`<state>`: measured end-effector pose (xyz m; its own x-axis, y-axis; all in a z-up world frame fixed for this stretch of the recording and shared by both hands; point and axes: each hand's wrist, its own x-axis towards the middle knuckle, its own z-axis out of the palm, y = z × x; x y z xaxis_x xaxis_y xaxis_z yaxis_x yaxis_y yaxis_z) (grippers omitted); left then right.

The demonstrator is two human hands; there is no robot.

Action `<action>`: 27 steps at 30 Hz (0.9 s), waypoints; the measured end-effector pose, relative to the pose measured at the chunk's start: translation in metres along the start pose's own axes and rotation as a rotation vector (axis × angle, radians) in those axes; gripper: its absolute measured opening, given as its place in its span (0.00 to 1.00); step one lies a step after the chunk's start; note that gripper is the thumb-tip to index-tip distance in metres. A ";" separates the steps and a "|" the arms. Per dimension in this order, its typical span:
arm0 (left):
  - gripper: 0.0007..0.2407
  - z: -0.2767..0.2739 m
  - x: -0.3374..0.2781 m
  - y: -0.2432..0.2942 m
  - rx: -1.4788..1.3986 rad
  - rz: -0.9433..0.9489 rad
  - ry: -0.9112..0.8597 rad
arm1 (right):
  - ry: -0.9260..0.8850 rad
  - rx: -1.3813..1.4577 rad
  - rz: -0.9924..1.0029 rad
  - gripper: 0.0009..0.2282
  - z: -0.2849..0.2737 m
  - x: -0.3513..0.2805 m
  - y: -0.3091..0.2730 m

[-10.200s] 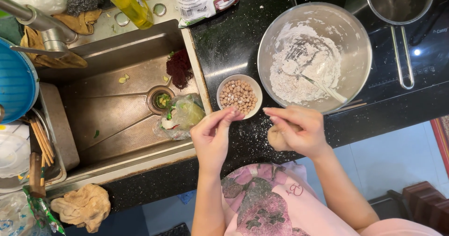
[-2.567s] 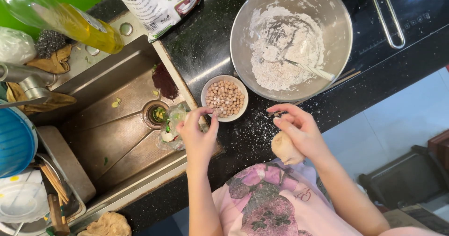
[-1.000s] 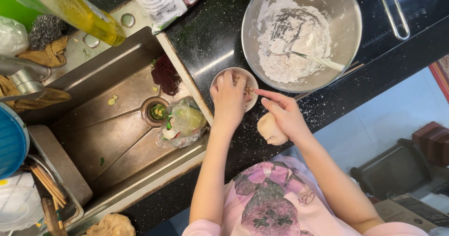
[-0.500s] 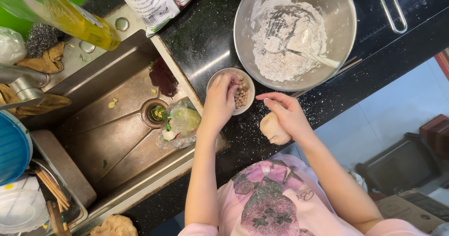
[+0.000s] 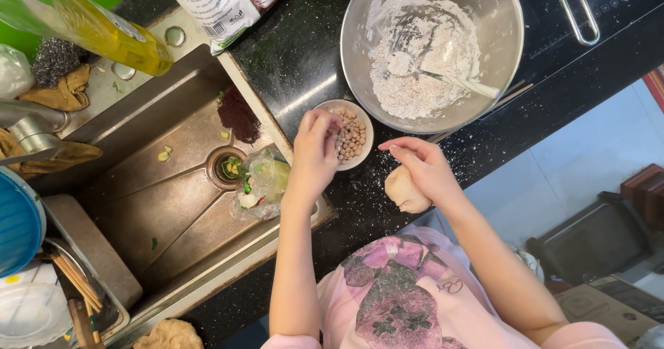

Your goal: Preparing dough by mixing it with beans in a kitchen setting.

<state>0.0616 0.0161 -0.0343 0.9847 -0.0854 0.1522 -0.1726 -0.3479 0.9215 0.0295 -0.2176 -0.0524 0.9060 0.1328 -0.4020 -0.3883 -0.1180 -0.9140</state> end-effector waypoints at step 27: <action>0.12 0.002 -0.037 -0.081 -0.482 -0.708 -0.005 | 0.002 0.047 0.006 0.10 -0.011 -0.011 0.005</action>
<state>0.0395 0.0460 -0.1153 0.8558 -0.0020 -0.5172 0.5141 0.1141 0.8501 0.0198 -0.2299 -0.0518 0.9040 0.1298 -0.4074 -0.4012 -0.0723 -0.9131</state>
